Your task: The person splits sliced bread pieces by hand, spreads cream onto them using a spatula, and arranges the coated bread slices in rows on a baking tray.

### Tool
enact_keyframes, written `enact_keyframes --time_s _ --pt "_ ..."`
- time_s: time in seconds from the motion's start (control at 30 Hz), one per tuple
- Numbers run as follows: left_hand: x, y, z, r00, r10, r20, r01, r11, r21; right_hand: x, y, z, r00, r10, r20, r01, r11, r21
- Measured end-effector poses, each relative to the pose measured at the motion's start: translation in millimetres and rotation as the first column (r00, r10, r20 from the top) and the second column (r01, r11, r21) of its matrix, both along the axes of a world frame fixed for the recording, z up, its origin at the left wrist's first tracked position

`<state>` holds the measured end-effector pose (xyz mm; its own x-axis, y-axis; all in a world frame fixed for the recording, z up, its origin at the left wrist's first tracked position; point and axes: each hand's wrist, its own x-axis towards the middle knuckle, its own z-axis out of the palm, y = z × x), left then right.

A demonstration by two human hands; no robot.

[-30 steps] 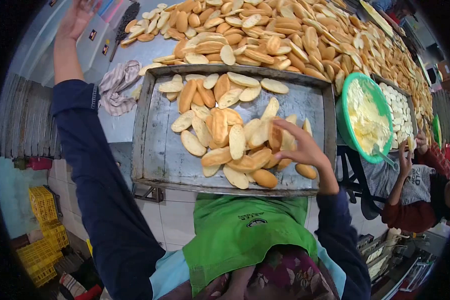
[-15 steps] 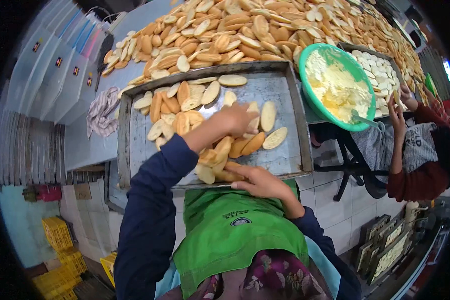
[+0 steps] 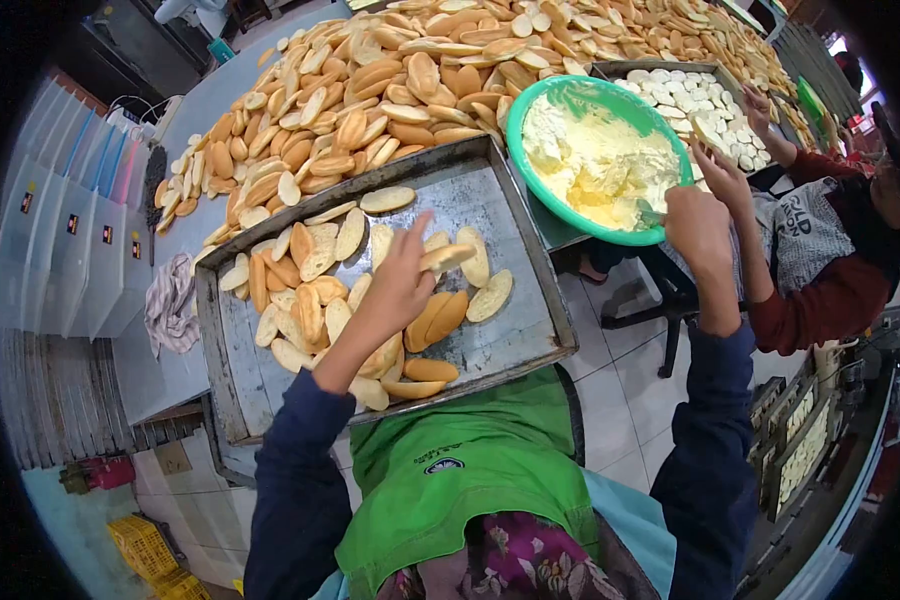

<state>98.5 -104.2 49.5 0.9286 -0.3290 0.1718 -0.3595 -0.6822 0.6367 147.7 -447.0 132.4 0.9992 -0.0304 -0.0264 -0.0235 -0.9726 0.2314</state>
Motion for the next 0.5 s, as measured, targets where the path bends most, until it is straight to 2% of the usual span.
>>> enact_keyframes --time_s 0.03,0.07,0.1,0.13,0.17,0.2,0.27,0.3,0.37,0.4,0.47,0.5 --pt "-8 0 8 0.993 0.08 -0.086 -0.091 0.988 -0.124 4 -2 -9 0.993 0.11 0.044 -0.107 0.992 -0.061" --pt "-14 13 5 0.99 0.076 -0.117 -0.097 0.977 -0.187 8 -4 -14 0.972 0.22 0.082 -0.209 0.97 -0.125" --pt "-21 25 1 0.987 0.068 -0.148 -0.104 0.963 -0.249 10 -6 -14 0.973 0.216 0.081 -0.206 0.971 -0.125" --pt "-35 25 16 0.912 0.081 -0.403 -0.304 0.792 -0.53 13 -7 -14 0.961 0.27 0.053 -0.264 0.958 -0.11" --pt "-48 25 34 0.784 -0.008 -0.621 -0.529 0.515 -0.674 15 -8 -14 0.946 0.323 0.024 -0.319 0.943 -0.093" --pt "-57 26 39 0.78 -0.011 -0.625 -0.531 0.517 -0.671 16 -8 -11 0.947 0.319 0.019 -0.316 0.944 -0.091" --pt "-72 32 43 0.763 -0.038 -0.645 -0.612 0.281 -0.74 18 -4 0 0.948 0.311 -0.068 -0.317 0.944 -0.094" --pt "-77 36 39 0.761 -0.04 -0.648 -0.614 0.281 -0.738 17 -1 6 0.948 0.31 -0.071 -0.316 0.944 -0.094" --pt "-81 42 28 0.755 -0.159 -0.636 -0.596 0.237 -0.767 17 4 16 0.926 0.376 -0.017 -0.37 0.918 0.143" --pt "-82 41 27 0.754 -0.162 -0.636 -0.596 0.239 -0.767 19 4 17 0.928 0.372 -0.018 -0.366 0.919 0.142" --pt "-82 35 26 0.747 -0.17 -0.643 -0.616 0.188 -0.765 27 3 19 0.954 0.297 0.038 -0.294 0.91 0.293" --pt "-81 33 27 0.748 -0.172 -0.641 -0.615 0.187 -0.766 29 2 17 0.954 0.296 0.039 -0.294 0.91 0.291"
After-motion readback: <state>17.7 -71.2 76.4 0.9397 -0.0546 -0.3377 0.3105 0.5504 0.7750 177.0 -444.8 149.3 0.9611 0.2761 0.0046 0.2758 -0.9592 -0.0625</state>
